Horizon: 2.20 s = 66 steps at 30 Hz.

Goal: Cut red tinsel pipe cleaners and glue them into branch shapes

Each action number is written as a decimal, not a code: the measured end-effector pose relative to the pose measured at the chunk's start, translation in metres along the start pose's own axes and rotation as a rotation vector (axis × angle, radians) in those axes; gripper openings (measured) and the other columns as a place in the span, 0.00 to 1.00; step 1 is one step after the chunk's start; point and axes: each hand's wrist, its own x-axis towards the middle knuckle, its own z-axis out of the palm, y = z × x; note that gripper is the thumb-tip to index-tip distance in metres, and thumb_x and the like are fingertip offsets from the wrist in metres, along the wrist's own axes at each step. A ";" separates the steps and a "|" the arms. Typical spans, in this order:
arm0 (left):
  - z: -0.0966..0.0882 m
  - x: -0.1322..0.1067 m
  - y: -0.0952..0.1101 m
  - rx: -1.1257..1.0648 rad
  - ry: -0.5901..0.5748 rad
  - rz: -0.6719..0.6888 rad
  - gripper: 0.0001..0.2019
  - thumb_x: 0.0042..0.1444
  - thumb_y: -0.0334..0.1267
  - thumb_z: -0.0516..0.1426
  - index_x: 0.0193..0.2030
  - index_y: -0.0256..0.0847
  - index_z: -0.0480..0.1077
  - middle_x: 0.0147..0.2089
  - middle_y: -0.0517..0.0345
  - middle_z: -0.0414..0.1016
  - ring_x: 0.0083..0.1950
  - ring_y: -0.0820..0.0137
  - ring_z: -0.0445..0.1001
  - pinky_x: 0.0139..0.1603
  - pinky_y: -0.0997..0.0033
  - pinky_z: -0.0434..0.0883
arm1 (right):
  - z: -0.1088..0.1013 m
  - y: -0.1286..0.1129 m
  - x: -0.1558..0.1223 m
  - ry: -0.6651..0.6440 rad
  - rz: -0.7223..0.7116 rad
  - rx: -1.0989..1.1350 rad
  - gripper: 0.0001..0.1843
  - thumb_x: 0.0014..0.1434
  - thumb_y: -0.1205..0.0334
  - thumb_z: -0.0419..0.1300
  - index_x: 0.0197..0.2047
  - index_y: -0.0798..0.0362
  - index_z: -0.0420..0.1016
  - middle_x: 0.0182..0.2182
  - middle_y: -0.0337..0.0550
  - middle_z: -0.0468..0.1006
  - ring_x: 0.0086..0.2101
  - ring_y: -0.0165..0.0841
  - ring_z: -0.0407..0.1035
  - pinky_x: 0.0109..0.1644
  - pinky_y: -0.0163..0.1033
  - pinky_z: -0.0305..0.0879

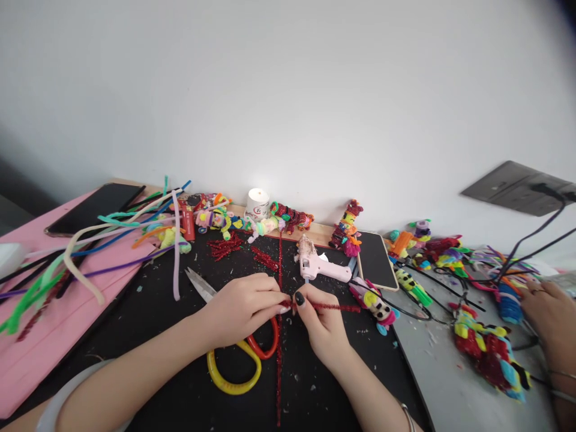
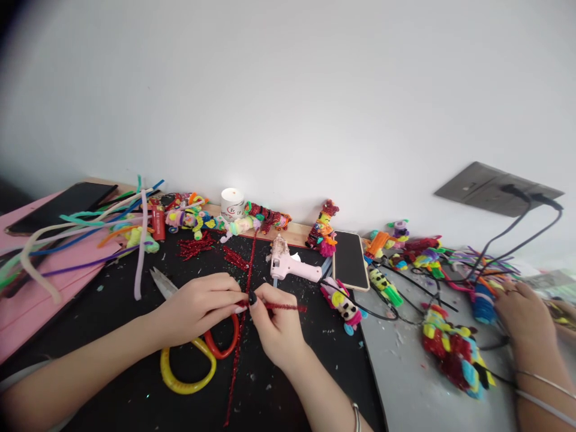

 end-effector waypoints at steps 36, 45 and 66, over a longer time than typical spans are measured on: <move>-0.006 0.002 -0.008 -1.203 -0.474 -0.600 0.09 0.51 0.40 0.62 0.36 0.36 0.77 0.21 0.63 0.72 0.17 0.79 0.64 0.22 0.80 0.63 | 0.004 0.001 -0.001 -0.049 0.105 0.181 0.24 0.65 0.55 0.50 0.19 0.54 0.69 0.18 0.36 0.64 0.20 0.27 0.58 0.25 0.32 0.55; -0.005 0.003 -0.004 -1.107 -0.459 -0.575 0.12 0.52 0.44 0.62 0.30 0.36 0.77 0.16 0.65 0.67 0.14 0.80 0.61 0.19 0.80 0.59 | 0.002 -0.004 -0.001 -0.093 0.032 0.073 0.23 0.65 0.60 0.49 0.20 0.53 0.69 0.20 0.38 0.69 0.22 0.28 0.63 0.28 0.32 0.58; -0.005 0.007 0.000 -0.865 0.071 -0.518 0.15 0.57 0.40 0.56 0.24 0.33 0.72 0.22 0.62 0.69 0.18 0.80 0.68 0.22 0.81 0.64 | 0.001 -0.004 0.001 0.139 0.178 0.191 0.15 0.58 0.62 0.55 0.20 0.54 0.64 0.16 0.33 0.62 0.19 0.25 0.54 0.23 0.32 0.50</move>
